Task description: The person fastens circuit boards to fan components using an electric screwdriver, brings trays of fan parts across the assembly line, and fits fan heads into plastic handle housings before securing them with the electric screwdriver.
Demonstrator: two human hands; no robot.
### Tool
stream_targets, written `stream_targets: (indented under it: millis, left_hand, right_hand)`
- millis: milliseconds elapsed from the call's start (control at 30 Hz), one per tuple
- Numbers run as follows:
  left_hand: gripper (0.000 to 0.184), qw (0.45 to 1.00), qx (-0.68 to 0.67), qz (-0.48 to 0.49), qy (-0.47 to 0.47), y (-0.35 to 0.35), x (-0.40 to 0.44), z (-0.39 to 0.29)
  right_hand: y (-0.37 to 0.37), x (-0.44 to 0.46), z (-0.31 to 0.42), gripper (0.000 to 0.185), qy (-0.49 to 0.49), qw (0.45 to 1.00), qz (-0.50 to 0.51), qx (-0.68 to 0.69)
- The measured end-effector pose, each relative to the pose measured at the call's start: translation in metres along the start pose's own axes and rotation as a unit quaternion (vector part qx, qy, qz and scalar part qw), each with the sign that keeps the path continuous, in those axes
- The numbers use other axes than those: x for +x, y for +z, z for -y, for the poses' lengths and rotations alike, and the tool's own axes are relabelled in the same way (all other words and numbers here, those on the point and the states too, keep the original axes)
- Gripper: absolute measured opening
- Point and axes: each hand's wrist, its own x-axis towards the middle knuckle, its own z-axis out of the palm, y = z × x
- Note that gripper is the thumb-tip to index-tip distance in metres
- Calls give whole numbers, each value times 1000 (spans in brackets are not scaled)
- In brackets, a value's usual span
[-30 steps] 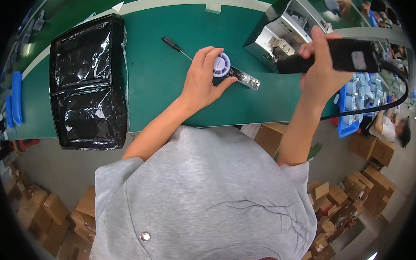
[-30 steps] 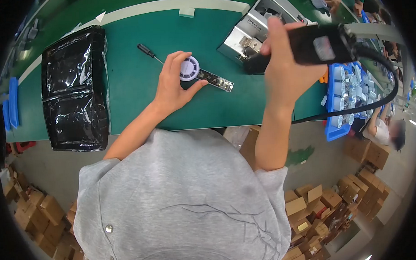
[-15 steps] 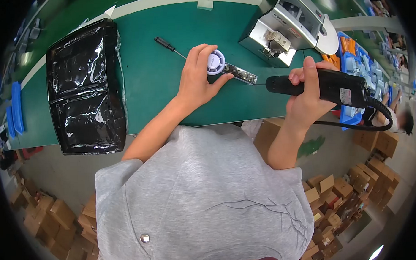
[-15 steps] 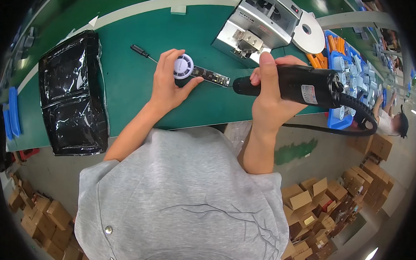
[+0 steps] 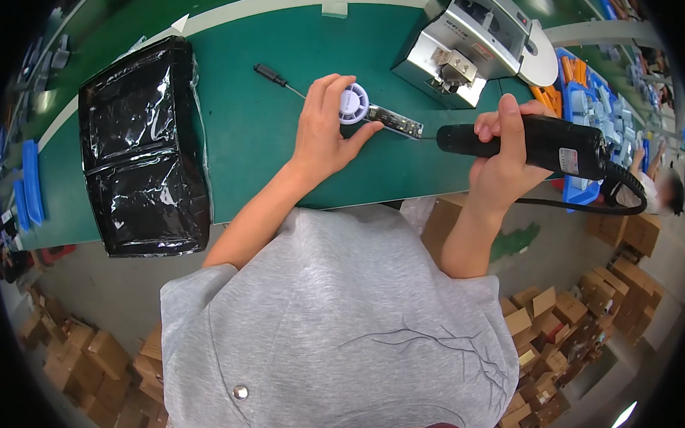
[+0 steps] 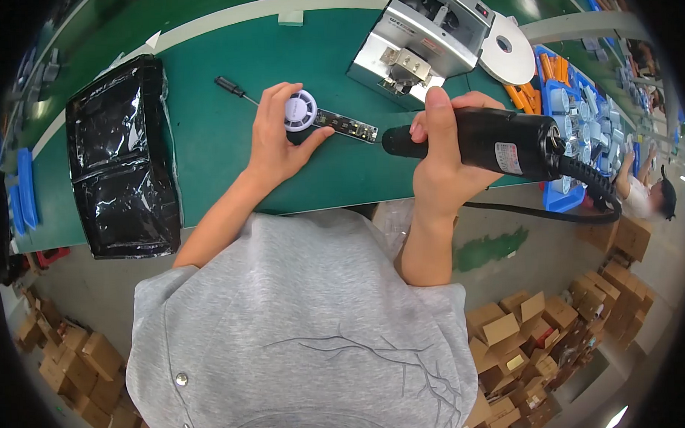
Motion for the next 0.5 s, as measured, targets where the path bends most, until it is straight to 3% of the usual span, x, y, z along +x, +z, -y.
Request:
stream_targets:
  millis: [333,500]
  left_hand:
    - [72,1000,-11,-6,-7,0,-1,1]
    - [72,1000,-11,-4,-14,1,-2,0]
  right_hand:
    - [-1,-2,-3,24,5,1000,-1,17]
    - [-4,-11,-11,26,-9,998,44,37]
